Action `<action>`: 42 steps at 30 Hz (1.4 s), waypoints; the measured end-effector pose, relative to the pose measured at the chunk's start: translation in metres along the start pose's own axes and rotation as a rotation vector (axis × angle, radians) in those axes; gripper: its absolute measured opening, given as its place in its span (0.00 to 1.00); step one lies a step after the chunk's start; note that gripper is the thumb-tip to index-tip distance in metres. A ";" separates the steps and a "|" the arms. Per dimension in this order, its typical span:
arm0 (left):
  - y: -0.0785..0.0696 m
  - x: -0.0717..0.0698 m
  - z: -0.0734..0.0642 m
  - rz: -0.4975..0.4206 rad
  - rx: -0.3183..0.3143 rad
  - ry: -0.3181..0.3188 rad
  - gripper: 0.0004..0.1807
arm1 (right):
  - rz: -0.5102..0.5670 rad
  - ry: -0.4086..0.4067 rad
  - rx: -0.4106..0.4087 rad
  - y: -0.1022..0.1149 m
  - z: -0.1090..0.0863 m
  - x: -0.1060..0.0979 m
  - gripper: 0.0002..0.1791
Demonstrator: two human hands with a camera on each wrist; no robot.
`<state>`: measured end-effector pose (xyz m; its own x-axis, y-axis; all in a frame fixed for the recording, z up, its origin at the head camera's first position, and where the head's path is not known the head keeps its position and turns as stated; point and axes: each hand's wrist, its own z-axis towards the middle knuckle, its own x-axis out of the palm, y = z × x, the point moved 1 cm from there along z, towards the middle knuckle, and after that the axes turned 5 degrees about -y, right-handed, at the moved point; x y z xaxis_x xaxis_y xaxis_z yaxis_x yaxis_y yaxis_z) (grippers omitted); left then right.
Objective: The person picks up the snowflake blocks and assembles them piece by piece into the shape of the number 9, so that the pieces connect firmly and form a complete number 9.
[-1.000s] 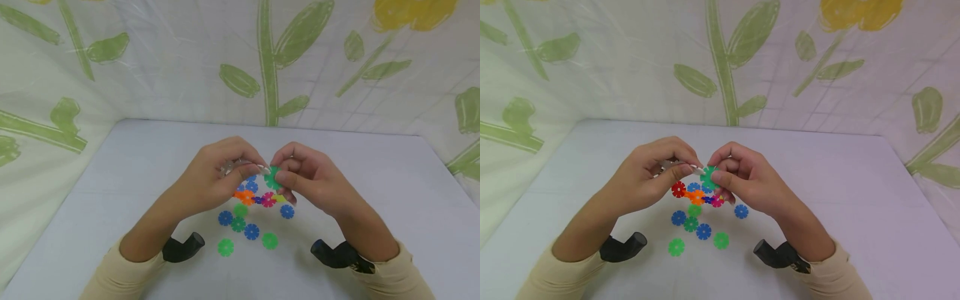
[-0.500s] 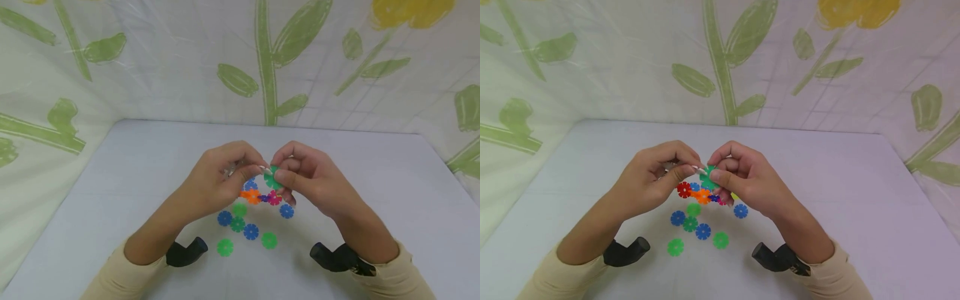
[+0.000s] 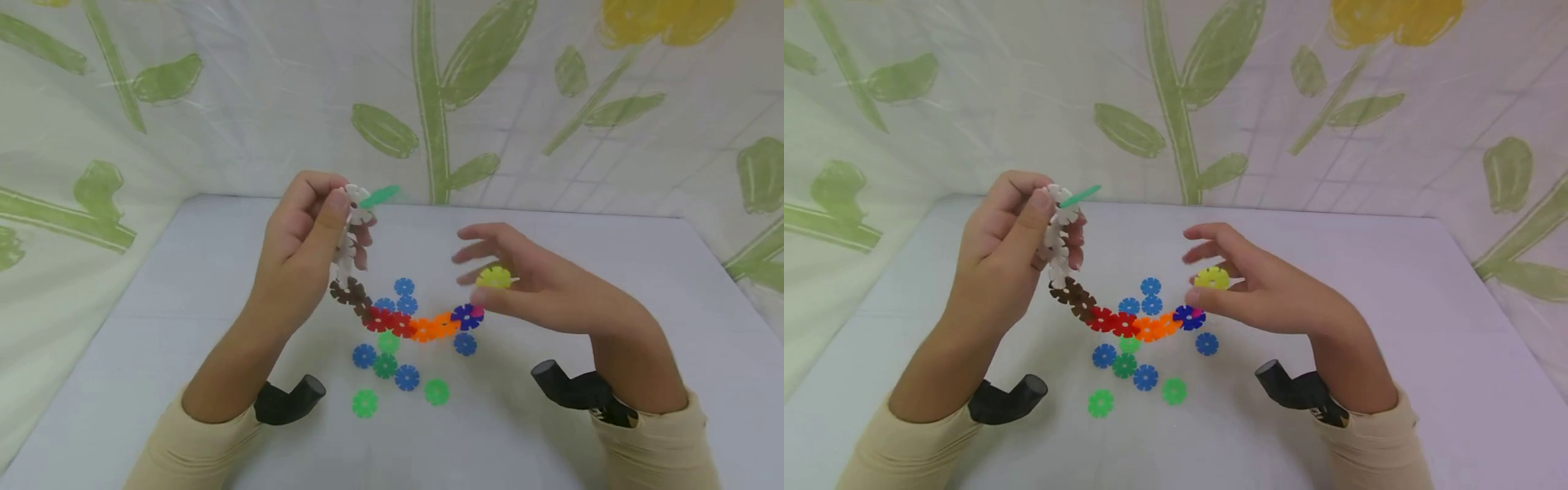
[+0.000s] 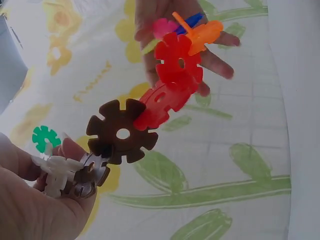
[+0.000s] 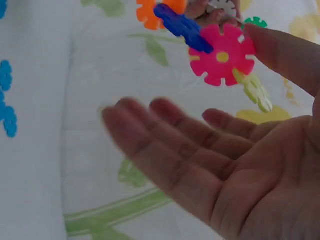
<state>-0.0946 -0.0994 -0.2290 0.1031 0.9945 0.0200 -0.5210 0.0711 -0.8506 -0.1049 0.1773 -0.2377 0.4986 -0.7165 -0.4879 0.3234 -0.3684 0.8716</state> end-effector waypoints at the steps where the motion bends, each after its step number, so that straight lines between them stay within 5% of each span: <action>1: 0.000 0.000 0.000 -0.012 -0.011 -0.011 0.07 | 0.039 0.014 -0.023 -0.001 0.001 -0.001 0.31; 3: 0.001 0.000 0.000 -0.033 -0.037 -0.020 0.07 | 0.111 -0.034 -0.114 -0.002 0.003 0.001 0.30; 6: 0.003 0.003 0.001 -0.039 -0.080 0.006 0.08 | 0.162 -0.236 -0.268 0.002 0.006 0.007 0.27; 9: 0.006 0.006 0.000 0.057 -0.097 0.053 0.14 | 0.133 -0.450 -0.400 0.008 0.008 0.018 0.22; 13: 0.011 0.013 -0.003 0.174 -0.092 0.123 0.19 | 0.002 -0.580 -0.501 0.014 0.008 0.030 0.15; 18: 0.014 0.020 -0.006 0.171 -0.103 0.173 0.18 | -0.149 -0.598 -0.491 0.016 0.007 0.038 0.13; 25: 0.013 0.022 -0.009 0.097 -0.173 0.211 0.17 | -0.188 -0.632 -0.479 0.015 0.008 0.042 0.13; 32: 0.014 0.023 -0.010 0.140 -0.147 0.190 0.18 | -0.263 -0.710 -0.469 0.014 0.012 0.049 0.13; 42: 0.020 0.031 -0.015 0.099 -0.211 0.175 0.19 | -0.316 -0.824 -0.416 0.012 0.017 0.063 0.16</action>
<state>-0.0892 -0.0684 -0.2528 0.2147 0.9660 -0.1439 -0.3498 -0.0615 -0.9348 -0.0830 0.1176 -0.2571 -0.3273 -0.8684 -0.3724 0.6824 -0.4898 0.5426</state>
